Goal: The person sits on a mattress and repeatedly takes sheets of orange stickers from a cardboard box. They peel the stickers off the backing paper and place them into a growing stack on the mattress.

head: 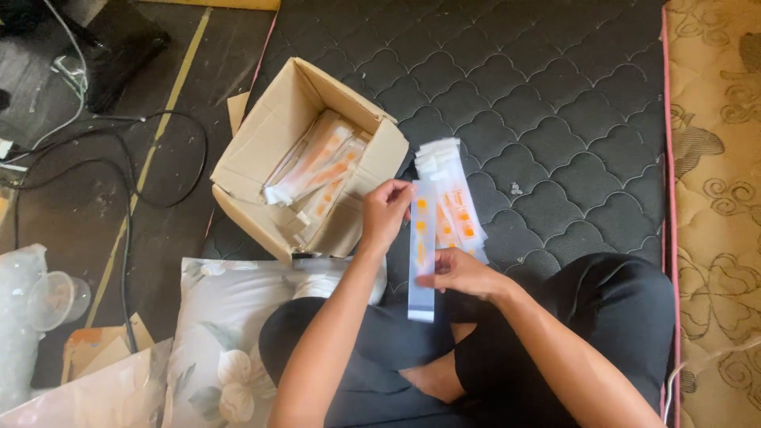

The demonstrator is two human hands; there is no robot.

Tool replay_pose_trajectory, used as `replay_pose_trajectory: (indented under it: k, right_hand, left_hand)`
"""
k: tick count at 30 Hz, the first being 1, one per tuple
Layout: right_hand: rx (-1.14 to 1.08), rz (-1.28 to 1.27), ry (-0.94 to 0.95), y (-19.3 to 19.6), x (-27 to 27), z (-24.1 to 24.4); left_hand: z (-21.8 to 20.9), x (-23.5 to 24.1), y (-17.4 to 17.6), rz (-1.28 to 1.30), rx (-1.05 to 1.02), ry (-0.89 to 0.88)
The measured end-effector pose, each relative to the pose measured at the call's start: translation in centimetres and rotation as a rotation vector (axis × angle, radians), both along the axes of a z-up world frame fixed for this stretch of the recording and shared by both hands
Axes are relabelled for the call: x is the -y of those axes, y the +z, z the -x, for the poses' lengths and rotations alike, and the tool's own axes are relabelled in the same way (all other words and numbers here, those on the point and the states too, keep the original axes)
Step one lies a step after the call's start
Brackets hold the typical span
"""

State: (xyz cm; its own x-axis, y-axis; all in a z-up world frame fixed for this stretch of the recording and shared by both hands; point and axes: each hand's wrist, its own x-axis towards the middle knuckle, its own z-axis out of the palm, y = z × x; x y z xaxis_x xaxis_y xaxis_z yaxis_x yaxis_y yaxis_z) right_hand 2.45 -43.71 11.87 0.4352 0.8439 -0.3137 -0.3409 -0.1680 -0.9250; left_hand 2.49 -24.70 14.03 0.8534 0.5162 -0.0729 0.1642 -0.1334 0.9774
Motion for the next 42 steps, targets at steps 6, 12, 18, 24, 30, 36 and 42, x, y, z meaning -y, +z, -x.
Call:
replay_pose_trajectory:
  k: [6, 12, 18, 24, 30, 36, 42]
  right_hand:
    - [-0.036, -0.041, 0.054, -1.1, 0.5, -0.5]
    - [-0.087, -0.007, 0.134, -3.3, -0.4, -0.2]
    - [-0.04, -0.006, 0.179, -2.9, -0.9, -0.6]
    - [-0.005, -0.03, 0.228, -2.1, -0.7, -0.8]
    - [0.034, -0.041, 0.266, -2.5, -0.5, -0.9]
    - [0.047, -0.044, 0.288, -1.6, -0.3, -0.9]
    - [0.033, -0.036, 0.291, -0.5, -0.2, -0.8]
  left_hand:
    - [-2.8, -0.6, -1.7, 0.152, 0.04, 0.103]
    - [-1.6, -1.5, -3.2, 0.205, 0.029, 0.132]
    - [-0.9, -1.6, -1.2, 0.187, 0.077, 0.161]
    - [-1.1, -1.6, -2.2, 0.155, 0.037, 0.131]
    - [-0.9, -1.2, -1.9, 0.134, 0.052, 0.145]
    - [-0.5, -0.7, -1.0, 0.105, 0.053, 0.149]
    - [-0.5, -0.6, -1.4, 0.137, 0.068, 0.149]
